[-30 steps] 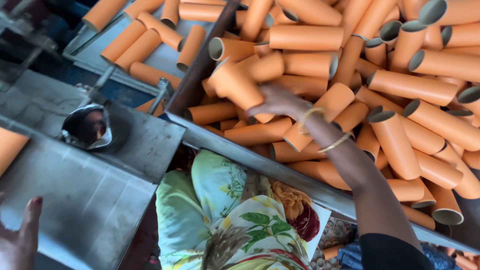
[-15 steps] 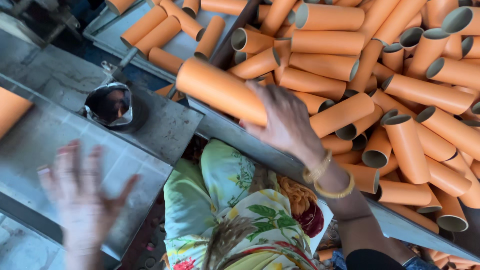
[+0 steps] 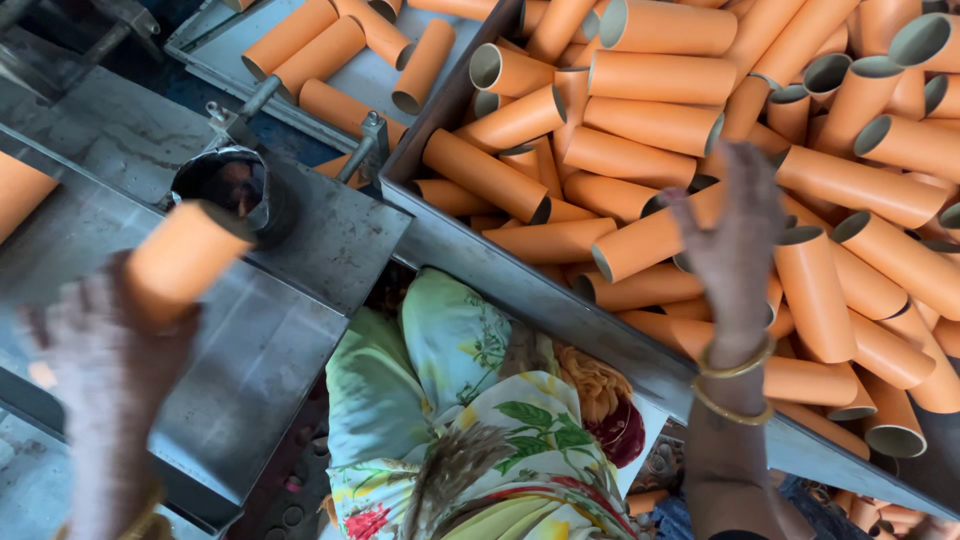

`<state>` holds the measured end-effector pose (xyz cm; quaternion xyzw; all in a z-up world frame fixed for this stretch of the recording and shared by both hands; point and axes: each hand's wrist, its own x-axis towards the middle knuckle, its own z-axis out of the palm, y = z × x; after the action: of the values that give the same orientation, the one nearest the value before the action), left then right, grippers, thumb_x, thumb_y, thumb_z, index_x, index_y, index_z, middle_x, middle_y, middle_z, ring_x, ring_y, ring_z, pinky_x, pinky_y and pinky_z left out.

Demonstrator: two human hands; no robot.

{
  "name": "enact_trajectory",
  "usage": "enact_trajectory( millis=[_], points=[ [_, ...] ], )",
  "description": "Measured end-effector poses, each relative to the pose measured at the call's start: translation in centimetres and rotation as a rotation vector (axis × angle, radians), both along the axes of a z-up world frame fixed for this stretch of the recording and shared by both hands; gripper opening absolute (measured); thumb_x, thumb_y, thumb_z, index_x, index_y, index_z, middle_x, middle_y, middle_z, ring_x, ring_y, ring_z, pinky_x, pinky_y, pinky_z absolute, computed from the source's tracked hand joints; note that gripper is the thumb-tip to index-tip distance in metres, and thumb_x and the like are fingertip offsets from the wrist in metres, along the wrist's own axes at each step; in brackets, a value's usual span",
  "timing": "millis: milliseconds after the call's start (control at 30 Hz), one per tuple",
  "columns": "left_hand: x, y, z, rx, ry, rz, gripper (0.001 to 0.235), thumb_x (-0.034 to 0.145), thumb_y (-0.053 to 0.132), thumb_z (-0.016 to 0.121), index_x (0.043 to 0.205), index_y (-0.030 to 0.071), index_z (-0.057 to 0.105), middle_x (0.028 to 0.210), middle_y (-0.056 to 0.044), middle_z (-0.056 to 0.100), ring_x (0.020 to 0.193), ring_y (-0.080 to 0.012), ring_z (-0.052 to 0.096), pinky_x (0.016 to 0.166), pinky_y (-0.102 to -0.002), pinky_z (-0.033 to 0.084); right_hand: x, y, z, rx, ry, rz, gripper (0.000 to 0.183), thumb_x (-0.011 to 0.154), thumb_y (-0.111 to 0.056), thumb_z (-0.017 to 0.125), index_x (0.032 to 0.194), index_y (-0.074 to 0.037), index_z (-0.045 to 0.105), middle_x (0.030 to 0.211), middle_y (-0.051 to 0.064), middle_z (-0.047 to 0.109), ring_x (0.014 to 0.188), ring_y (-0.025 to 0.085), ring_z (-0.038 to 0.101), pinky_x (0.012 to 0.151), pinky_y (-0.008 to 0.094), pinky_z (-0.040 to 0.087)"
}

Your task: The person sits on the floor and repeatedly picks up orange cylindrical tubes from a large bin, places them onto a metal tray, and then transfers them into a collection bin. The task involves continuous manual handling of the cylinders.

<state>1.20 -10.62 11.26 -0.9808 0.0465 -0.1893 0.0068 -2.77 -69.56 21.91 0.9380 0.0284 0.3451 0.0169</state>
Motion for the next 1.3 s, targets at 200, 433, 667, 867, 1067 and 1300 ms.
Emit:
enact_trajectory(
  millis=[200, 433, 667, 867, 1067, 1300],
  points=[
    [4.0, 10.8, -8.4, -0.404, 0.109, 0.130, 0.072, 0.087, 0.031, 0.086, 0.139, 0.000, 0.045, 0.126, -0.030, 0.063, 0.115, -0.0489, 0.065, 0.096, -0.053, 0.053, -1.6, -5.7, -2.4, 0.545, 0.284, -0.255, 0.047, 0.096, -0.014, 0.077, 0.140, -0.006, 0.062, 0.111, 0.018, 0.066, 0.096, 0.028, 0.063, 0.082, 0.041, 0.050],
    [3.7, 6.5, -3.7, -0.165, 0.096, 0.117, 0.074, 0.090, 0.036, 0.086, 0.146, 0.006, 0.049, 0.144, -0.027, 0.057, 0.133, -0.0409, 0.057, 0.102, -0.052, 0.052, -3.9, 2.0, 1.1, 0.560, 0.045, 0.072, 0.028, 0.105, 0.006, 0.069, 0.130, -0.006, 0.069, 0.095, 0.007, 0.062, 0.084, 0.012, 0.060, 0.078, 0.025, 0.051],
    [-2.5, -11.7, 7.0, -0.362, 0.020, -0.498, 0.097, 0.068, 0.057, 0.084, 0.144, 0.010, 0.048, 0.147, -0.015, 0.051, 0.139, -0.0337, 0.049, 0.120, -0.067, 0.022, -4.4, 13.1, 2.7, 0.620, -0.113, 0.612, 0.015, 0.100, 0.003, 0.068, 0.110, -0.007, 0.068, 0.100, 0.005, 0.067, 0.083, 0.015, 0.064, 0.072, 0.027, 0.052],
    [-3.8, -16.2, 7.6, -0.356, 0.168, -0.683, 0.098, 0.061, 0.026, 0.087, 0.148, 0.008, 0.044, 0.124, -0.014, 0.063, 0.118, -0.0336, 0.061, 0.120, -0.060, 0.034, -3.8, 17.8, 0.4, 0.669, 0.317, 0.969, 0.017, 0.100, -0.002, 0.070, 0.116, -0.009, 0.070, 0.097, 0.004, 0.068, 0.092, 0.020, 0.068, 0.084, 0.037, 0.056],
    [0.3, -5.5, 3.2, -0.154, 0.097, -0.230, 0.100, 0.076, 0.027, 0.087, 0.162, 0.013, 0.040, 0.123, -0.015, 0.065, 0.116, -0.0338, 0.064, 0.117, -0.057, 0.040, 0.0, 8.4, -3.0, 0.153, 0.363, 0.082, 0.045, 0.095, -0.028, 0.073, 0.136, -0.013, 0.063, 0.139, 0.016, 0.058, 0.117, 0.035, 0.060, 0.099, 0.049, 0.049],
    [3.4, 6.0, -4.1, -0.083, 0.139, 0.079, 0.087, 0.076, 0.029, 0.086, 0.150, 0.010, 0.045, 0.129, -0.024, 0.060, 0.123, -0.0444, 0.060, 0.100, -0.051, 0.049, 1.4, -2.0, -8.2, -0.035, 0.532, -0.214, 0.057, 0.089, -0.023, 0.074, 0.144, -0.015, 0.060, 0.123, 0.015, 0.067, 0.118, 0.036, 0.059, 0.099, 0.055, 0.040]
  ],
)
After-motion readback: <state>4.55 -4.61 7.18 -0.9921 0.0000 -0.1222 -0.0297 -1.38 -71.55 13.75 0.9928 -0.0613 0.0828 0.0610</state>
